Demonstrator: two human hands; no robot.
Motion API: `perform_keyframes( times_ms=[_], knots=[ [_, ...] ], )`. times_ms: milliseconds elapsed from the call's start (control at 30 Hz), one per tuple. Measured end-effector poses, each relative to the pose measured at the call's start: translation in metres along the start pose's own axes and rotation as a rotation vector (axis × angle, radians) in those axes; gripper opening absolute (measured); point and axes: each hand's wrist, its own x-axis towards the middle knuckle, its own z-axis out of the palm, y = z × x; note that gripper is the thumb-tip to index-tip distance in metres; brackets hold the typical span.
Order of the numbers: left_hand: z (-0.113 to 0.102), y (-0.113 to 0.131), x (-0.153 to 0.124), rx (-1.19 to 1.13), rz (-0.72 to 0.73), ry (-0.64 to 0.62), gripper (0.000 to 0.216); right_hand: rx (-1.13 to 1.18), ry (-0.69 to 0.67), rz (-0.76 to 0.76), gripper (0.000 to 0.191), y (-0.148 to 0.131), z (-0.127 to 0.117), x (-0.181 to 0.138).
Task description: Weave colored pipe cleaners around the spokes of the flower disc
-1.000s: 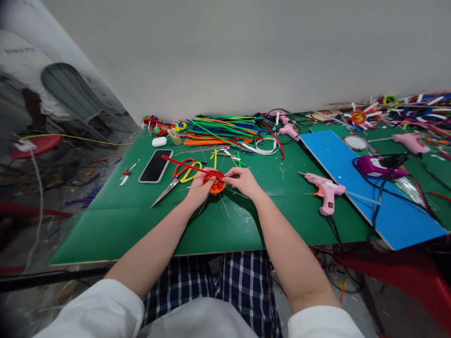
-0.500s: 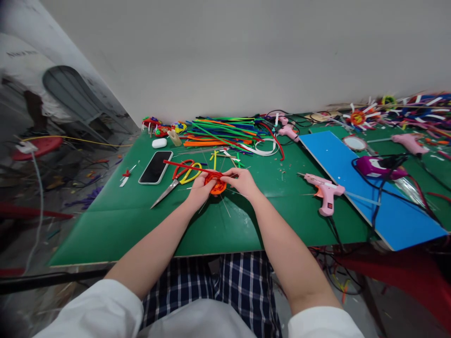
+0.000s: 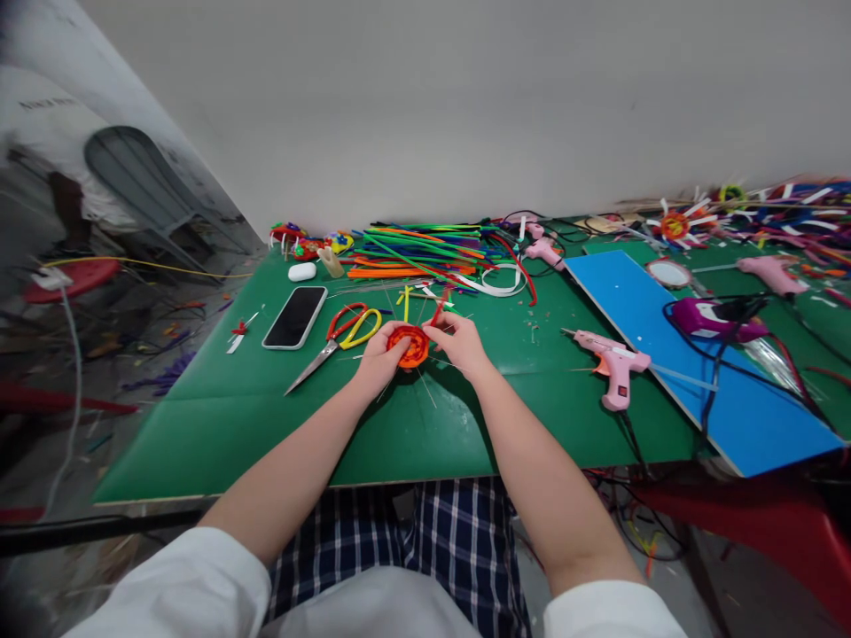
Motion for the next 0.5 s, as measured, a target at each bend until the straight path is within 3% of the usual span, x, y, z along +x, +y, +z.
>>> perform_keyframes(
  times_ms=[167, 500],
  knots=[
    [0.000, 0.001, 0.001, 0.023, 0.070, 0.026, 0.020, 0.207, 0.054, 0.127, 0.026, 0.000, -0.007, 0.003],
    [-0.003, 0.009, -0.002, -0.108, -0.013, -0.108, 0.020, 0.349, -0.369, 0.213, 0.022, -0.019, -0.011, -0.010]
  ],
)
